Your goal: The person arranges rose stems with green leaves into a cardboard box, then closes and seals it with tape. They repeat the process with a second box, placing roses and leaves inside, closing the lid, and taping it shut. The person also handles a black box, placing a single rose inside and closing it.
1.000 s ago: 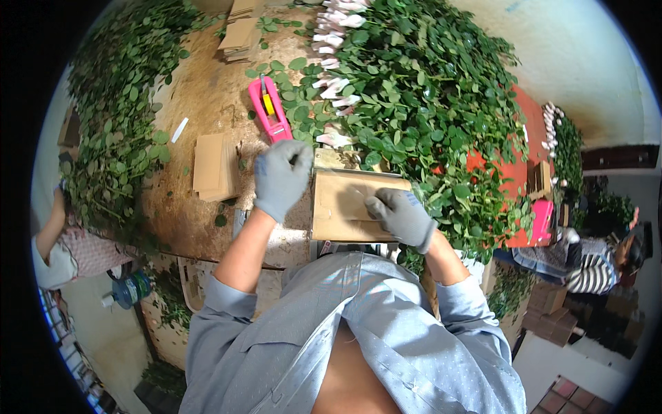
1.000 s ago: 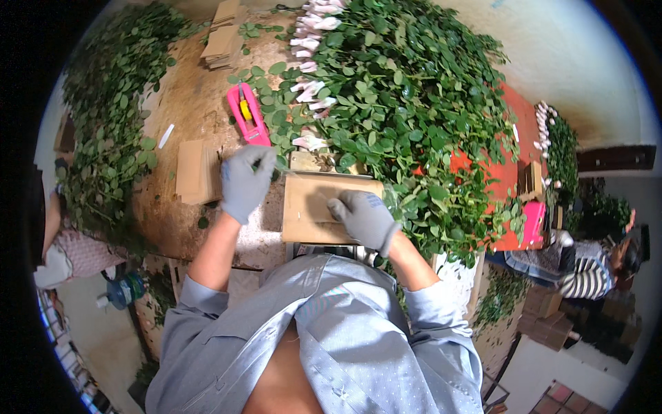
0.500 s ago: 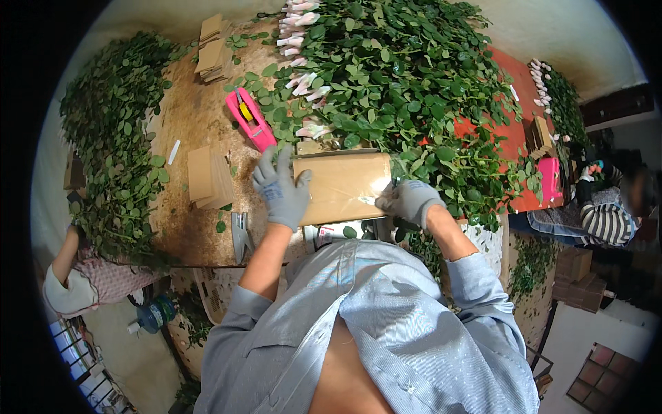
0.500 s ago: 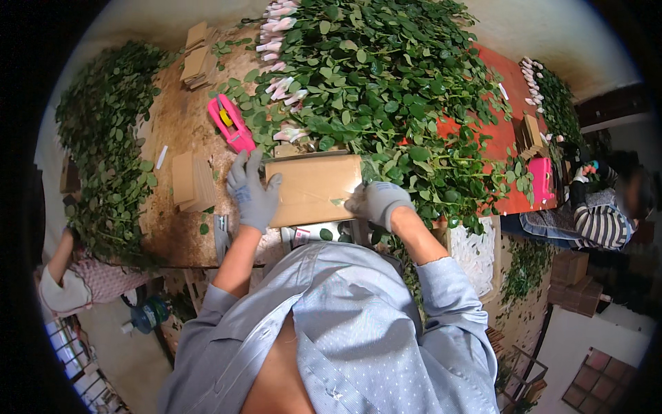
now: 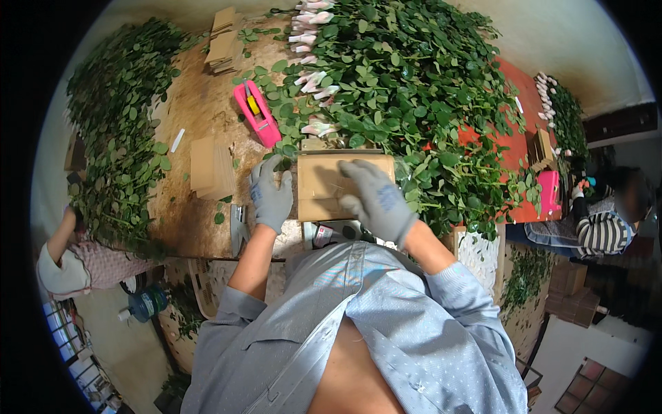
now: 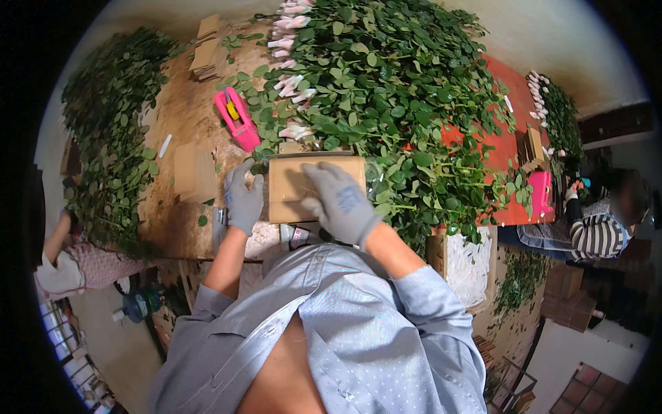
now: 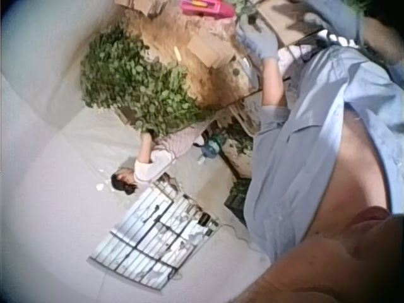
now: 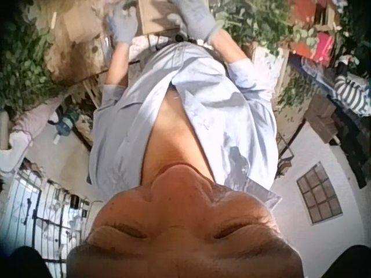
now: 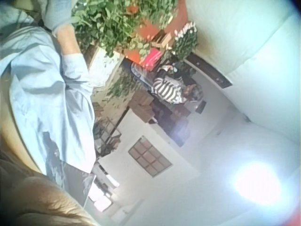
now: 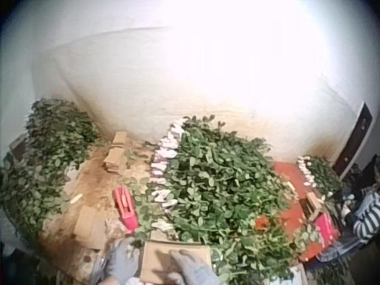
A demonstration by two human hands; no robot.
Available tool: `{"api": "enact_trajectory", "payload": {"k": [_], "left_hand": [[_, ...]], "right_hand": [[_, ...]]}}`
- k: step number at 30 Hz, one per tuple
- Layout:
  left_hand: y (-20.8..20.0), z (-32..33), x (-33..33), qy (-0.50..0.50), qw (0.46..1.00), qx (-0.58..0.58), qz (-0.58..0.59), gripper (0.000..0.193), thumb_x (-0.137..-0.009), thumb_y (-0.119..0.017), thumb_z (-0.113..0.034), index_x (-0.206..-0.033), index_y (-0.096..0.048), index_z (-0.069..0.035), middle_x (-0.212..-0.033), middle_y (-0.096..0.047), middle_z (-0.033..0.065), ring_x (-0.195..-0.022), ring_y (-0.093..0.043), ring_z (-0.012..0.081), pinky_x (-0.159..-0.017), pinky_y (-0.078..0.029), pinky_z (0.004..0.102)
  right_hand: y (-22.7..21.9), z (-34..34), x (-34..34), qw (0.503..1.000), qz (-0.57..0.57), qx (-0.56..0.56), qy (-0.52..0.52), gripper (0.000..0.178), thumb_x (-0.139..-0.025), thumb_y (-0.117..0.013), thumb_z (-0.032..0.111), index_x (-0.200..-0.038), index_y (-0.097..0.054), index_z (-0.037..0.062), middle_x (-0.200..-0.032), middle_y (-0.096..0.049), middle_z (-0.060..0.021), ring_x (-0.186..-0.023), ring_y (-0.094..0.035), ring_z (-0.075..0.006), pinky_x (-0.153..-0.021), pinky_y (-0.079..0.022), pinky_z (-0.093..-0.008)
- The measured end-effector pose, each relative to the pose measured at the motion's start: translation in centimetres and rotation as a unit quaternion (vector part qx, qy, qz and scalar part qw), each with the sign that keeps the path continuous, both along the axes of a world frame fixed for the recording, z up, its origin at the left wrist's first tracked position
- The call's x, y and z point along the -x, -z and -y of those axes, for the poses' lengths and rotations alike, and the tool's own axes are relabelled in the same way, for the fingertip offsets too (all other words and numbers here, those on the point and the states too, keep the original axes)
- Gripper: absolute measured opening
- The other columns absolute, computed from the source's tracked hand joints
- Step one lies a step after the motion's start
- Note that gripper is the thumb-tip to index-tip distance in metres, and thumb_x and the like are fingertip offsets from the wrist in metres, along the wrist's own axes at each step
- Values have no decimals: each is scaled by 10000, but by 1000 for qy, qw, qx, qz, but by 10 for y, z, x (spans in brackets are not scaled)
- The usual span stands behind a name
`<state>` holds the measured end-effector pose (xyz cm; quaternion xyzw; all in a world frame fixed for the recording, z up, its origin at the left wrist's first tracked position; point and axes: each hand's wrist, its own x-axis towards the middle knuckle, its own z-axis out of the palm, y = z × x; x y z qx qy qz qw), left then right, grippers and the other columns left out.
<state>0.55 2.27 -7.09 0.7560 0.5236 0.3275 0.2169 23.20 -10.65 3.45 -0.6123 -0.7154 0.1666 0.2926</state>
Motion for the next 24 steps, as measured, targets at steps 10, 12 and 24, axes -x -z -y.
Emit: {"api": "enact_trajectory", "payload": {"k": [10, 12, 24], "left_hand": [[3, 4, 41, -55, 997, 35, 33, 362, -872, -729, -152, -1211, -662, -48, -1208, -628, 164, -1159, -565, 363, -1027, -450, 456], [4, 3, 45, -52, 998, 26, 18, 351, -875, -727, -135, -1209, -663, -48, -1197, -636, 158, -1143, -583, 354, -1010, -468, 444], [9, -39, 34, -80, 992, 6, 99, 320, -851, -726, -101, -1163, -688, -45, -1161, -650, 145, -1105, -597, 344, -981, -476, 432]], "right_hand": [[34, 35, -27, 986, 130, 23, -104, 587, -944, -636, 337, -1380, -499, -32, -1279, -608, -231, -1206, -569, -402, -1061, -442, -486], [37, 68, -49, 978, 170, 15, -119, 588, -920, -663, 301, -1378, -514, -36, -1270, -621, -220, -1193, -584, -382, -1051, -457, -491], [16, -113, -6, 1000, 4, 1, -24, 301, -967, -615, 124, -1238, -599, -7, -1191, -634, -208, -1078, -606, -383, -938, -498, -443]]}}
